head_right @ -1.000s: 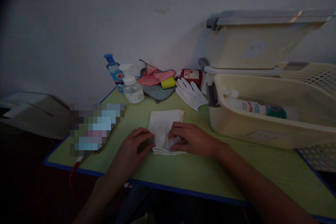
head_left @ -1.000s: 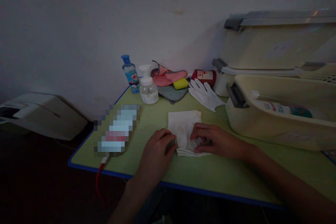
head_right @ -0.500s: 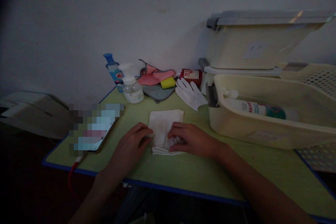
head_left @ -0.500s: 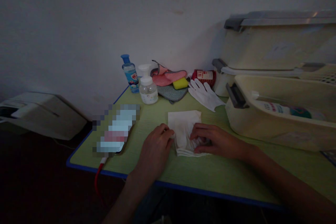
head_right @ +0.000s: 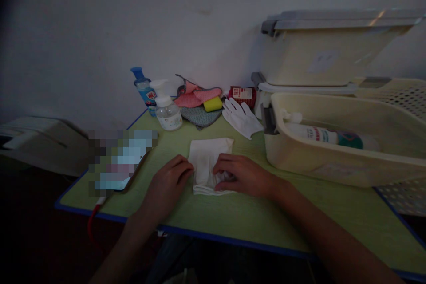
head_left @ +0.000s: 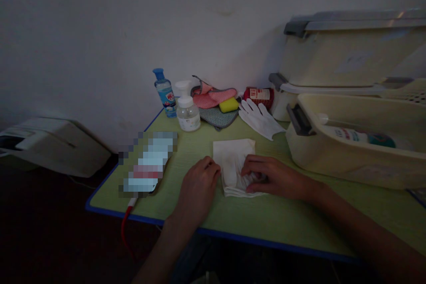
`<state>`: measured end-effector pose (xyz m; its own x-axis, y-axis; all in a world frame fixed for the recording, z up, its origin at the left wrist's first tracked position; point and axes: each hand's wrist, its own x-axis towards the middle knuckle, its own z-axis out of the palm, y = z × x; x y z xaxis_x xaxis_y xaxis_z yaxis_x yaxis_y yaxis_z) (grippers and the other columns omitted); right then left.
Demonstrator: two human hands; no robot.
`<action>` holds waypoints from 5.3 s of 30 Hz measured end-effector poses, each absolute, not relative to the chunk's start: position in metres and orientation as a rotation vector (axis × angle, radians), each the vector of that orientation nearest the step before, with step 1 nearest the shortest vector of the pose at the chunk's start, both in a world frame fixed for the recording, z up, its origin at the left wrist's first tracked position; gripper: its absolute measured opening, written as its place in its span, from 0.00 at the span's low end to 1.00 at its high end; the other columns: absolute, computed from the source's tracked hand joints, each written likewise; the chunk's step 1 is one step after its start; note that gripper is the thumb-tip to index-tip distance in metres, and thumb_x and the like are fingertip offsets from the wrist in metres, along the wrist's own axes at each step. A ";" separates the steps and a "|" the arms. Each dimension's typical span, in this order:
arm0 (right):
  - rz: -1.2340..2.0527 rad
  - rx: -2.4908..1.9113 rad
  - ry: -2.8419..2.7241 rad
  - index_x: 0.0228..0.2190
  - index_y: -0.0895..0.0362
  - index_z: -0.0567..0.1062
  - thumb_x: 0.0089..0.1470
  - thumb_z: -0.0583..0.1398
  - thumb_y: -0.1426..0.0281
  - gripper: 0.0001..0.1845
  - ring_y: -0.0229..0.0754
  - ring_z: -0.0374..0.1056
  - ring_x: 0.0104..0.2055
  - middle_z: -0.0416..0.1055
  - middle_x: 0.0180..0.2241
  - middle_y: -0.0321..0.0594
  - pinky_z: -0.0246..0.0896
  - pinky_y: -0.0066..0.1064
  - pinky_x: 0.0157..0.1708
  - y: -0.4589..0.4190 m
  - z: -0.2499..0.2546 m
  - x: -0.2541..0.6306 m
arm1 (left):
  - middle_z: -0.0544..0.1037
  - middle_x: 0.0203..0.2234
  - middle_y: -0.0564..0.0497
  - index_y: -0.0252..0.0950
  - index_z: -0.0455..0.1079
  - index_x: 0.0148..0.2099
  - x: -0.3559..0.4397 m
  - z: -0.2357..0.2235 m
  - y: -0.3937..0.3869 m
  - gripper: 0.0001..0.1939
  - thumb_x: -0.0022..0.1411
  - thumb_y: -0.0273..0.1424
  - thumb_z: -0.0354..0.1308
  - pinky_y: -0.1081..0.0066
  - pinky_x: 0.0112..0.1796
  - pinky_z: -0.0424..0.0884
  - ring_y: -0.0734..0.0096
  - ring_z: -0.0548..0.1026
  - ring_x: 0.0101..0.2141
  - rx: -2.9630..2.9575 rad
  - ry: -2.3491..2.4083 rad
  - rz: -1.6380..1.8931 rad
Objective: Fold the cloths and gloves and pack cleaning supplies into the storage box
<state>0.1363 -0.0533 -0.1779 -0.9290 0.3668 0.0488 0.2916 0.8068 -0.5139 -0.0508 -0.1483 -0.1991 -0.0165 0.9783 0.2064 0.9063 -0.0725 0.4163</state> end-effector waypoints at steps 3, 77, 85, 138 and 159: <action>0.775 -0.528 -2.857 0.34 0.59 0.72 0.50 0.61 0.63 0.12 0.36 0.64 0.31 0.66 0.33 0.39 0.57 0.27 0.32 -0.053 -0.178 0.136 | 0.71 0.32 0.49 0.32 0.71 0.35 -0.052 -0.203 -0.151 0.06 0.59 0.23 0.53 0.67 0.39 0.68 0.68 0.71 0.35 2.052 1.990 0.775; 0.767 -0.445 -2.806 0.33 0.60 0.72 0.57 0.53 0.64 0.13 0.38 0.64 0.34 0.68 0.33 0.42 0.58 0.29 0.35 -0.054 -0.179 0.137 | 0.74 0.32 0.48 0.30 0.69 0.35 -0.053 -0.209 -0.146 0.08 0.58 0.17 0.51 0.70 0.38 0.70 0.70 0.72 0.34 2.049 1.908 1.280; 0.764 -0.444 -2.797 0.32 0.60 0.72 0.58 0.53 0.65 0.12 0.38 0.64 0.34 0.68 0.33 0.42 0.58 0.29 0.35 -0.055 -0.178 0.135 | 0.73 0.36 0.47 0.30 0.70 0.39 -0.052 -0.212 -0.146 0.11 0.58 0.17 0.50 0.67 0.41 0.70 0.69 0.72 0.38 2.081 1.886 1.257; 0.755 -0.536 -2.597 0.34 0.57 0.66 0.55 0.54 0.69 0.05 0.36 0.63 0.31 0.67 0.37 0.42 0.59 0.29 0.33 -0.056 -0.187 0.135 | 0.72 0.41 0.44 0.31 0.58 0.51 -0.034 -0.191 -0.102 0.15 0.62 0.22 0.44 0.63 0.44 0.66 0.63 0.69 0.42 2.662 1.719 0.584; 0.785 -0.667 -2.625 0.48 0.60 0.66 0.53 0.56 0.70 0.19 0.36 0.63 0.26 0.70 0.29 0.39 0.59 0.29 0.30 -0.057 -0.189 0.134 | 0.63 0.44 0.45 0.34 0.53 0.54 -0.040 -0.216 -0.095 0.25 0.54 0.16 0.42 0.65 0.44 0.68 0.68 0.68 0.42 2.392 1.533 0.964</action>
